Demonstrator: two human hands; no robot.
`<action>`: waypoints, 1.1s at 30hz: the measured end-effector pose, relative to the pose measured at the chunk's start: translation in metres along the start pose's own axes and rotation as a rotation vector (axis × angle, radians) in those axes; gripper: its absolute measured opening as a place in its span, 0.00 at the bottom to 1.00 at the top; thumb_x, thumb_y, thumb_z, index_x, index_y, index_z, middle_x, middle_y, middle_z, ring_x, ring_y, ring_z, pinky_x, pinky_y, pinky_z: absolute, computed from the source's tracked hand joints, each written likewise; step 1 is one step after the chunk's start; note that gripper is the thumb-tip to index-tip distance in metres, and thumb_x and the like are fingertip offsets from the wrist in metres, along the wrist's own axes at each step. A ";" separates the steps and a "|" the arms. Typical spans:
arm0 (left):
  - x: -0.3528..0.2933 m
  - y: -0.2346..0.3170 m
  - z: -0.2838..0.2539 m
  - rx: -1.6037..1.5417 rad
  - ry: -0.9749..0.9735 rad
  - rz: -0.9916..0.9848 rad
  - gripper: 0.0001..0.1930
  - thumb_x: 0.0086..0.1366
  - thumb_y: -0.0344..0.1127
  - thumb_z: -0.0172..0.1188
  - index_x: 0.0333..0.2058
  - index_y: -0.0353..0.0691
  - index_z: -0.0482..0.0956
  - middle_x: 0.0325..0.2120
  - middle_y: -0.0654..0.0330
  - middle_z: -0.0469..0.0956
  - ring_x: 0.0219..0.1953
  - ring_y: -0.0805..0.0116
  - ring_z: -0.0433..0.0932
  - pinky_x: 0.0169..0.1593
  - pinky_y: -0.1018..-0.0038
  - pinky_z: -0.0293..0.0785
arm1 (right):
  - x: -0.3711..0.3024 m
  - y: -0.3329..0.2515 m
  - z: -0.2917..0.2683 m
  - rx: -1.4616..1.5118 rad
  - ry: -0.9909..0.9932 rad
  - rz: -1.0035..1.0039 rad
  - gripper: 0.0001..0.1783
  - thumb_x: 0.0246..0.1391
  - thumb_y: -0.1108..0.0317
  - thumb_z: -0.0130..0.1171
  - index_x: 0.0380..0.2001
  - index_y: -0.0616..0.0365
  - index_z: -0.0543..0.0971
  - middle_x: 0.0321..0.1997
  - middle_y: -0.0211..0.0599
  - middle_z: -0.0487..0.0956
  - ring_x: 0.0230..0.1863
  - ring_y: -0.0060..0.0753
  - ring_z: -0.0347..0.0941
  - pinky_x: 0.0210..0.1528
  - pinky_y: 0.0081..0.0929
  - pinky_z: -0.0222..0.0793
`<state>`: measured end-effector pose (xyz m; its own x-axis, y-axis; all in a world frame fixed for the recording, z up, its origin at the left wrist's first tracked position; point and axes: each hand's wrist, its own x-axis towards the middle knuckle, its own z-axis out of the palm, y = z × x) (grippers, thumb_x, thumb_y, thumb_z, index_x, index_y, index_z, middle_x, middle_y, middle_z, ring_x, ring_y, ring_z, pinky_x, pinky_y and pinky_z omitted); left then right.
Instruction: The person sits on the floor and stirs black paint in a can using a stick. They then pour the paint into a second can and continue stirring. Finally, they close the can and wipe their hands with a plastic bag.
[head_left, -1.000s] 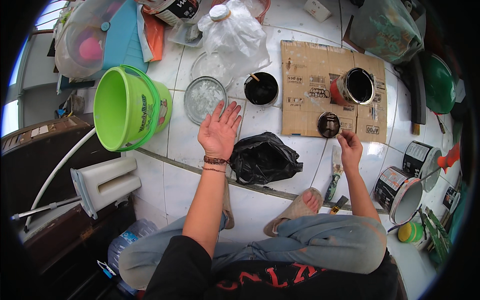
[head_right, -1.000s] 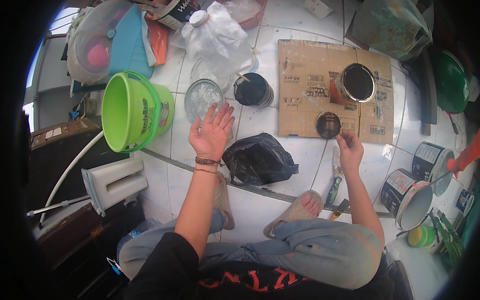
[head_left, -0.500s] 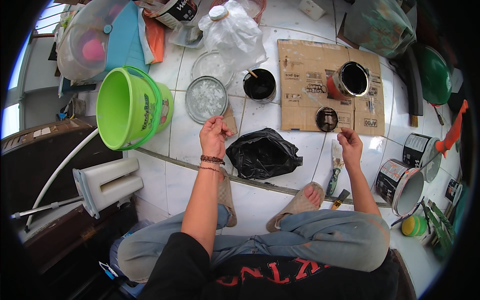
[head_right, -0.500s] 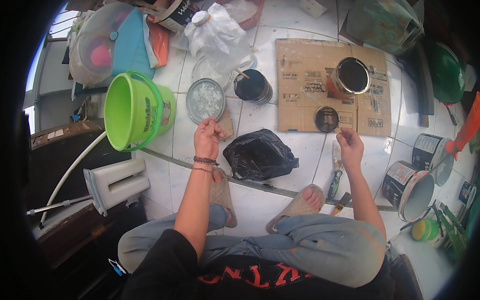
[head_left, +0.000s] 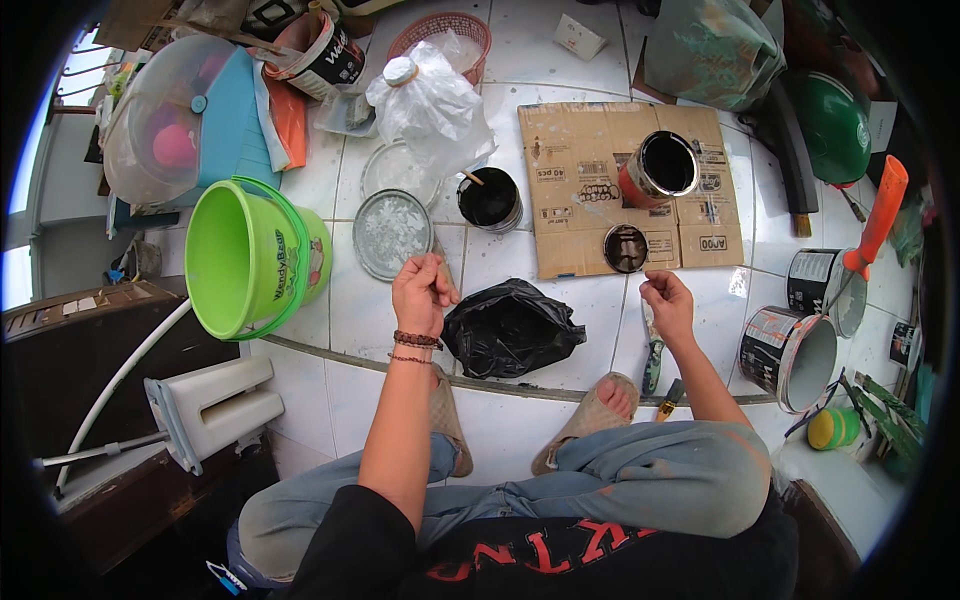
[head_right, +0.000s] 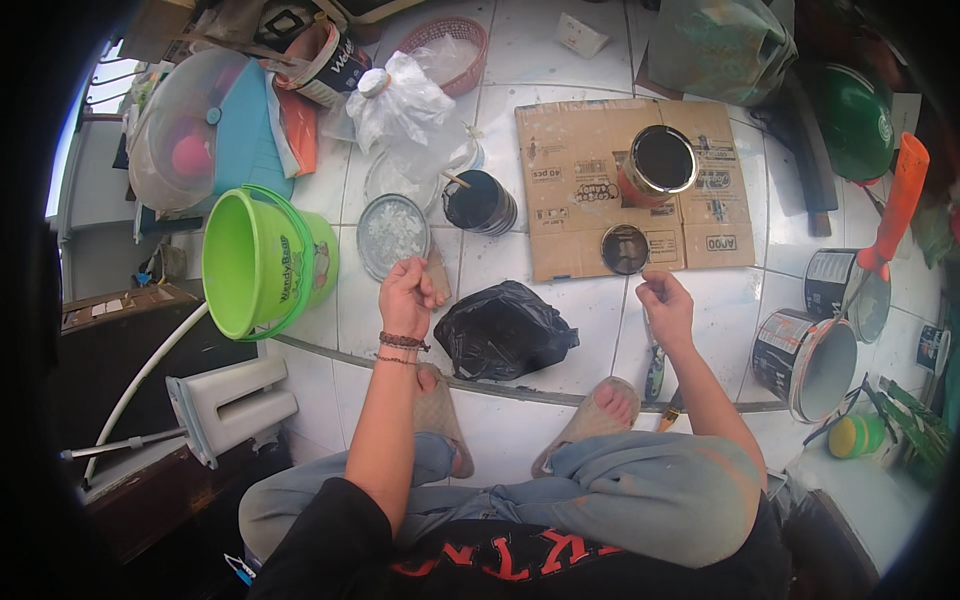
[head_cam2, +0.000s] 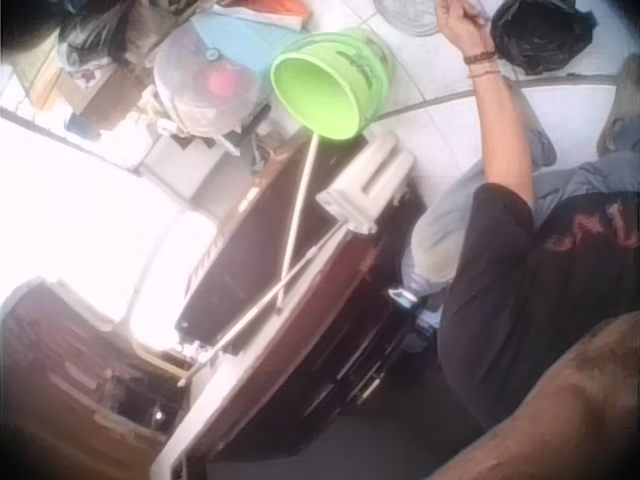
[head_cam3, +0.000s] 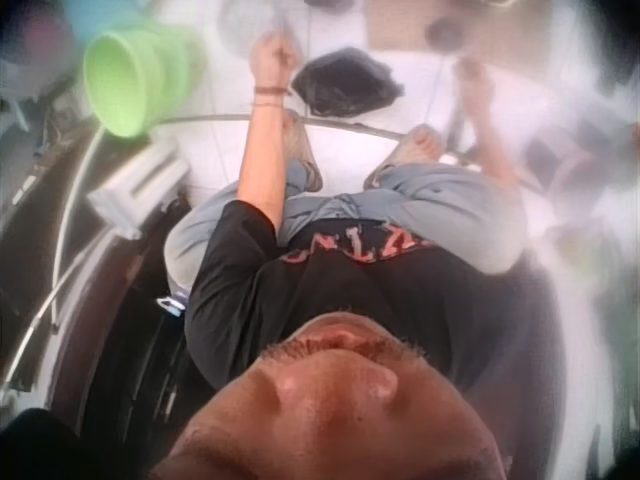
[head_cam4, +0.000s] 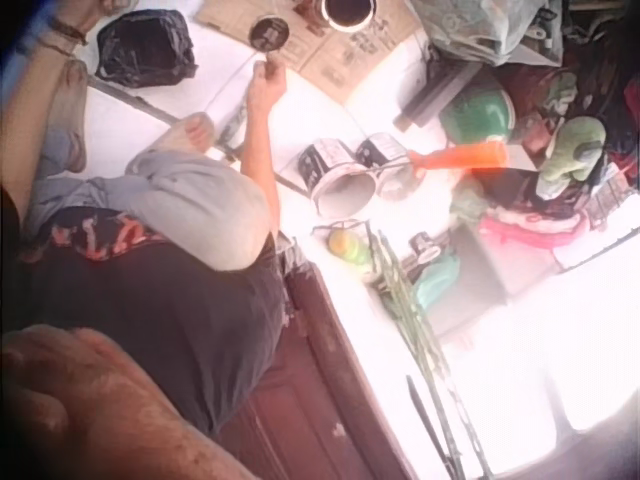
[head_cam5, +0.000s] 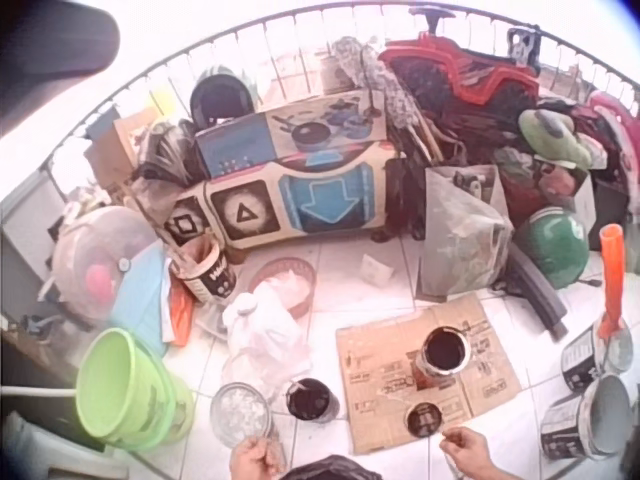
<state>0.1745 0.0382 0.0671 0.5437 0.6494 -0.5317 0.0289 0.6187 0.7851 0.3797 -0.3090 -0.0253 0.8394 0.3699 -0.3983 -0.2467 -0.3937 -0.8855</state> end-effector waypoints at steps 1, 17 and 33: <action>-0.002 -0.001 0.004 -0.026 0.010 0.006 0.15 0.75 0.43 0.54 0.33 0.37 0.72 0.12 0.67 0.63 0.10 0.78 0.58 0.16 0.75 0.63 | -0.001 -0.003 0.004 -0.028 -0.008 0.009 0.16 0.56 0.68 0.65 0.46 0.64 0.81 0.37 0.34 0.83 0.39 0.24 0.78 0.46 0.25 0.74; -0.048 -0.039 0.117 0.486 -0.346 0.105 0.16 0.72 0.43 0.61 0.29 0.36 0.78 0.15 0.71 0.69 0.16 0.83 0.63 0.20 0.81 0.60 | -0.006 -0.005 -0.008 -0.061 0.031 0.101 0.17 0.55 0.67 0.66 0.47 0.62 0.81 0.38 0.37 0.84 0.39 0.27 0.80 0.46 0.27 0.76; -0.049 -0.028 0.134 0.493 -0.445 0.097 0.18 0.62 0.39 0.70 0.46 0.36 0.79 0.28 0.62 0.82 0.30 0.74 0.79 0.41 0.76 0.76 | 0.065 -0.052 -0.029 -0.136 0.141 -0.151 0.48 0.43 0.67 0.78 0.65 0.63 0.62 0.62 0.47 0.69 0.62 0.39 0.68 0.61 0.39 0.68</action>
<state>0.2595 -0.0705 0.1142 0.8541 0.3820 -0.3530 0.2851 0.2237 0.9320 0.4608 -0.2889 0.0016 0.9234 0.3156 -0.2185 -0.0542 -0.4562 -0.8882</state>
